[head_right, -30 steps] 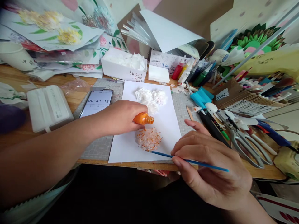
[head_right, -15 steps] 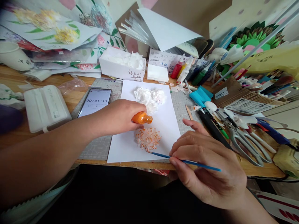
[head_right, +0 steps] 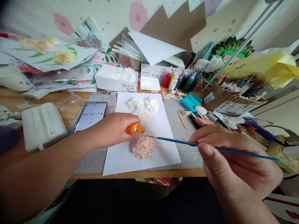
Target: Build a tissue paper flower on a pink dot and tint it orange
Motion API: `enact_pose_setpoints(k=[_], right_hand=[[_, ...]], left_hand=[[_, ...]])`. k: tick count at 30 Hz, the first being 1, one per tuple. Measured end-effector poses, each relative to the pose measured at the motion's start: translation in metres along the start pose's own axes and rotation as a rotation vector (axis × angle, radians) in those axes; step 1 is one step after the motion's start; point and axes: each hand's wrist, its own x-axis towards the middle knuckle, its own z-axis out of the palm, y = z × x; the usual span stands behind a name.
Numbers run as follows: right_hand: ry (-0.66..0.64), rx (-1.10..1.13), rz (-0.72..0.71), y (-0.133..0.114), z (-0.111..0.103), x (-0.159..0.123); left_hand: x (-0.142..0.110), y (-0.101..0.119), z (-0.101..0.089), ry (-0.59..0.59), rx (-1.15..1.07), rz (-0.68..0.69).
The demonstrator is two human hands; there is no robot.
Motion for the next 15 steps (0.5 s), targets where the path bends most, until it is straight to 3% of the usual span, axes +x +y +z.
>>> enact_pose_setpoints(k=[5,15], right_hand=[[-0.010,-0.126,0.036,-0.0111,0.0075,0.0042],[-0.078,0.021,-0.018,-0.0023,0.0093,0.0073]], left_hand=[[0.0005,0.0019,-0.0006,-0.014,-0.008,0.007],[0.0008,0.0019,-0.0007,-0.045,-0.017,0.052]])
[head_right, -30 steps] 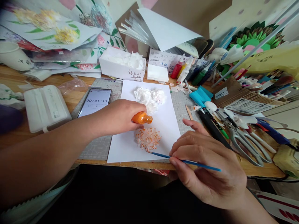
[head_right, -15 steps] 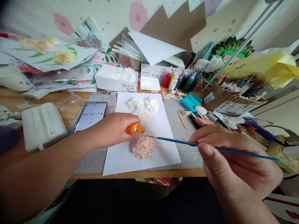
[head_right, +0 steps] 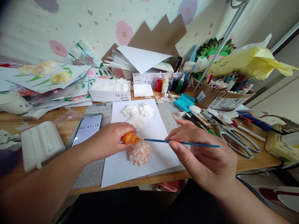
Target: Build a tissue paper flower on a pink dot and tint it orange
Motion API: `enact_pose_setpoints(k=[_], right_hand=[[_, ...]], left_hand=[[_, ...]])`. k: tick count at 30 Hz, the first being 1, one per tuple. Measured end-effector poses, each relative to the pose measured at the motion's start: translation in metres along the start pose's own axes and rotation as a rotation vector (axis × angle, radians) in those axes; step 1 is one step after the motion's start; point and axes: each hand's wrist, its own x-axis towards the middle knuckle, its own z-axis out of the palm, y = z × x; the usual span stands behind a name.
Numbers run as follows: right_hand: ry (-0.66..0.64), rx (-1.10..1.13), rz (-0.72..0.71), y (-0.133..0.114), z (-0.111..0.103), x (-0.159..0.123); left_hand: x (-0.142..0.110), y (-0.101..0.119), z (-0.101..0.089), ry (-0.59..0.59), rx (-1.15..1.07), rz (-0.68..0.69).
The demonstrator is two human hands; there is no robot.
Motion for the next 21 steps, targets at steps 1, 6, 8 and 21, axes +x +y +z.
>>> enact_pose_setpoints(k=[1,6,8,21], right_hand=[[-0.017,0.008,-0.006,0.001,-0.001,0.001],[-0.008,0.055,0.024,0.005,-0.010,0.001],[-0.041,0.070,0.019,0.007,-0.013,-0.001],[-0.497,-0.006,-0.182,0.009,-0.005,-0.003]], left_hand=[[0.000,0.000,0.000,-0.002,-0.001,0.007],[0.002,-0.003,0.003,0.024,0.030,0.005],[0.002,-0.003,0.003,0.040,0.043,-0.011],[0.002,-0.003,0.003,0.081,0.024,-0.023]])
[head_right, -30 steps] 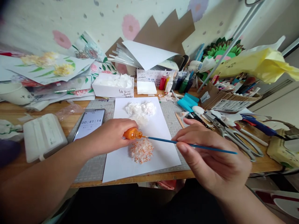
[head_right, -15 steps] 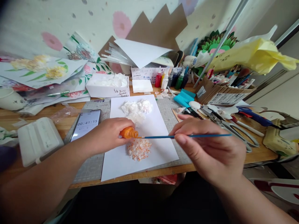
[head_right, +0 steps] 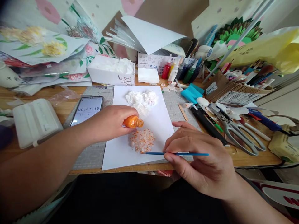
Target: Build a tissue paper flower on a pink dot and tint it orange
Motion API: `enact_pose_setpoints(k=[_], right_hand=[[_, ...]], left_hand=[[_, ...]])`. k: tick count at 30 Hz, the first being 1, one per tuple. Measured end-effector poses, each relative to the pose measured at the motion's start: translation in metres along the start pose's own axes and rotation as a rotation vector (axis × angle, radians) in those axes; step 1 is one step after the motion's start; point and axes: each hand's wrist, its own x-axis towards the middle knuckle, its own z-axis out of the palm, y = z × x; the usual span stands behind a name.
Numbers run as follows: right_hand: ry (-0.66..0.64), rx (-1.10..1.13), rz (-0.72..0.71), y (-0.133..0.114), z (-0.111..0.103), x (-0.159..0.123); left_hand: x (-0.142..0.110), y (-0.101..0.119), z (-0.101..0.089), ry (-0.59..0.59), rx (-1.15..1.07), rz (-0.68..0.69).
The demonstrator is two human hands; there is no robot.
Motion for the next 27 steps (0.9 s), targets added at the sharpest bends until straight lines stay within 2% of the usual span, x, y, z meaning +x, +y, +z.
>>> enact_pose_setpoints(k=[6,13,18,27], right_hand=[[-0.044,-0.020,-0.028,-0.002,0.001,0.004],[0.071,-0.014,0.146,-0.015,0.007,0.002],[-0.028,-0.039,0.017,-0.007,0.001,0.002],[-0.030,-0.052,-0.009,-0.002,-0.003,0.001]], left_hand=[[0.000,0.002,-0.001,-0.005,0.018,0.010],[0.001,0.001,0.000,-0.014,0.002,0.007],[0.001,-0.001,0.001,-0.013,-0.001,-0.002],[0.001,-0.001,0.002,-0.005,0.001,0.013]])
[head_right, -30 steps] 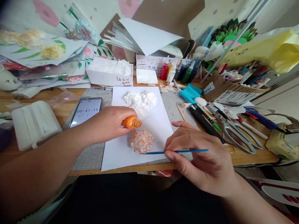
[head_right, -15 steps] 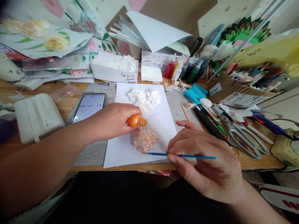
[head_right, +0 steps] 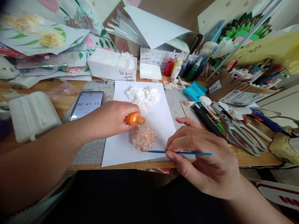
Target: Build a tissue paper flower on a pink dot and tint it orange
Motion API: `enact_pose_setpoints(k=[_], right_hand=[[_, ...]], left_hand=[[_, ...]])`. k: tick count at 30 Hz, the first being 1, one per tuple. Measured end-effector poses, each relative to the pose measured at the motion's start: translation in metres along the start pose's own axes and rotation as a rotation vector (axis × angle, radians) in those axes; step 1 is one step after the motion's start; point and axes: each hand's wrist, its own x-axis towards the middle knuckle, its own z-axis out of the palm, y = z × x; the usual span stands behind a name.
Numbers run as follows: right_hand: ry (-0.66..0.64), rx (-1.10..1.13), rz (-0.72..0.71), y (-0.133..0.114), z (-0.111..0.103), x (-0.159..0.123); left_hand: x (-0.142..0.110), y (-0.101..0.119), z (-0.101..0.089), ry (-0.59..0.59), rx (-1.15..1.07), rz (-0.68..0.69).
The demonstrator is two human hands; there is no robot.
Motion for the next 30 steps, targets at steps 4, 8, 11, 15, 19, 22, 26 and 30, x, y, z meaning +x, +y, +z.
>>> enact_pose_setpoints(k=[4,8,11,15,19,22,26,30], right_hand=[[0.010,-0.022,-0.001,0.0024,-0.0023,-0.0003],[0.017,0.000,0.004,0.0021,-0.0015,-0.0007],[0.000,0.022,0.017,0.0011,-0.0006,-0.0014],[0.014,0.011,0.008,0.0010,-0.0019,-0.0016],[0.004,0.011,0.020,0.0002,-0.0015,-0.0006],[0.008,0.016,0.037,-0.0008,0.0005,0.0007],[-0.022,0.020,0.031,-0.0030,0.0012,0.0022],[0.009,0.008,0.068,-0.0053,-0.0001,0.0021]], left_hand=[[-0.0006,0.0005,-0.0004,0.003,0.001,-0.013],[-0.0008,0.0010,-0.0008,-0.001,0.003,-0.014],[-0.0005,0.0009,-0.0006,0.004,0.007,-0.016],[-0.0001,0.0006,-0.0002,0.007,0.009,-0.026],[-0.0005,0.0014,-0.0013,-0.009,0.012,-0.034],[-0.0006,0.0020,-0.0019,-0.014,0.025,-0.038],[0.0001,0.0018,-0.0016,-0.019,0.035,-0.034],[0.0005,0.0011,-0.0011,-0.015,0.030,-0.035]])
